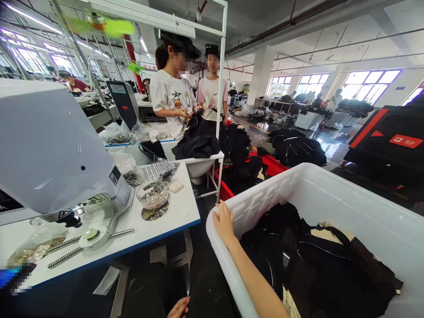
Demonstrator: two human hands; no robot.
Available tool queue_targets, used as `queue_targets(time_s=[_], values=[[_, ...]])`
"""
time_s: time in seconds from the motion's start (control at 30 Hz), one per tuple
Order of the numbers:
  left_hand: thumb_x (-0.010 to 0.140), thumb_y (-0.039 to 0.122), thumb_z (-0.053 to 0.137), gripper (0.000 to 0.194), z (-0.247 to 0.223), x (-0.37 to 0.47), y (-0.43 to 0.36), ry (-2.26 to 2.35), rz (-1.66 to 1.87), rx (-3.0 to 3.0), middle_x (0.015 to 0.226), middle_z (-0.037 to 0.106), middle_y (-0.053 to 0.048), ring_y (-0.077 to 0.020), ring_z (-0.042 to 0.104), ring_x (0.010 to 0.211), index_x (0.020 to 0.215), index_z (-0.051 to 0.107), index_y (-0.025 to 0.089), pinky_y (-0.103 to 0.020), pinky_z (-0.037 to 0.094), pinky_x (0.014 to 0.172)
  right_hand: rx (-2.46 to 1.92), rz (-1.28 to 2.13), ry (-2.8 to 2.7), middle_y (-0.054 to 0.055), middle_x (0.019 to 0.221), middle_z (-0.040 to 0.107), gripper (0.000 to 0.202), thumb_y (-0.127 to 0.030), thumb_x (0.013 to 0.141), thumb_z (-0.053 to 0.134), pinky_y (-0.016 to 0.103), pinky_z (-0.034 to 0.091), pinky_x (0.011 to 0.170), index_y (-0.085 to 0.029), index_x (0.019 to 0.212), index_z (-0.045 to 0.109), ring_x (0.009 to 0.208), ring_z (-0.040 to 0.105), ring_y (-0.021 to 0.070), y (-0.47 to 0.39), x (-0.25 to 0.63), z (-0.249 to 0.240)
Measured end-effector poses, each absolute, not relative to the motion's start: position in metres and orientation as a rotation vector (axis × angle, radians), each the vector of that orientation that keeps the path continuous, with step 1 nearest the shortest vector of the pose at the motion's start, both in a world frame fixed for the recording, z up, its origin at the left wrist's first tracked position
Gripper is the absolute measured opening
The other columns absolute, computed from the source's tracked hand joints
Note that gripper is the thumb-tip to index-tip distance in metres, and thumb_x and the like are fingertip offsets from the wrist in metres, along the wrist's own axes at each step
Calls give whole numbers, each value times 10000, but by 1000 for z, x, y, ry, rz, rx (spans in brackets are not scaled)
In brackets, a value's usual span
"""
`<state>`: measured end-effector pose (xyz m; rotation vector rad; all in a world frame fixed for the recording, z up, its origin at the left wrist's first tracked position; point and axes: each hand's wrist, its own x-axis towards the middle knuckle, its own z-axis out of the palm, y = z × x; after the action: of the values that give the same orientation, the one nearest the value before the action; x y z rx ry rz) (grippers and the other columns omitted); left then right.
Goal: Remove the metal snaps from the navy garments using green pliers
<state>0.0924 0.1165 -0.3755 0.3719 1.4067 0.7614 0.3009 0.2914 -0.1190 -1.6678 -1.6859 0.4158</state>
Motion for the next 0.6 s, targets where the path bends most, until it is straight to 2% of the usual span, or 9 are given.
queue_targets(time_s=[0.2, 0.6], values=[[262, 625, 790, 693, -375, 94, 116, 1420, 780, 361, 516, 498, 32, -74, 376, 428, 746, 624, 157, -212, 217, 469, -1674, 425, -1688, 70, 1470, 364, 390, -344, 923, 349, 536, 261, 1099, -241, 1274, 484, 1342, 358, 232, 291, 301, -117], [259, 547, 729, 567, -371, 93, 121, 1384, 764, 274, 448, 504, 38, -79, 371, 370, 670, 595, 181, -213, 185, 438, -1681, 422, -1688, 78, 1470, 366, 391, -339, 926, 350, 534, 274, 1093, -239, 1277, 488, 1345, 357, 236, 291, 300, -117]])
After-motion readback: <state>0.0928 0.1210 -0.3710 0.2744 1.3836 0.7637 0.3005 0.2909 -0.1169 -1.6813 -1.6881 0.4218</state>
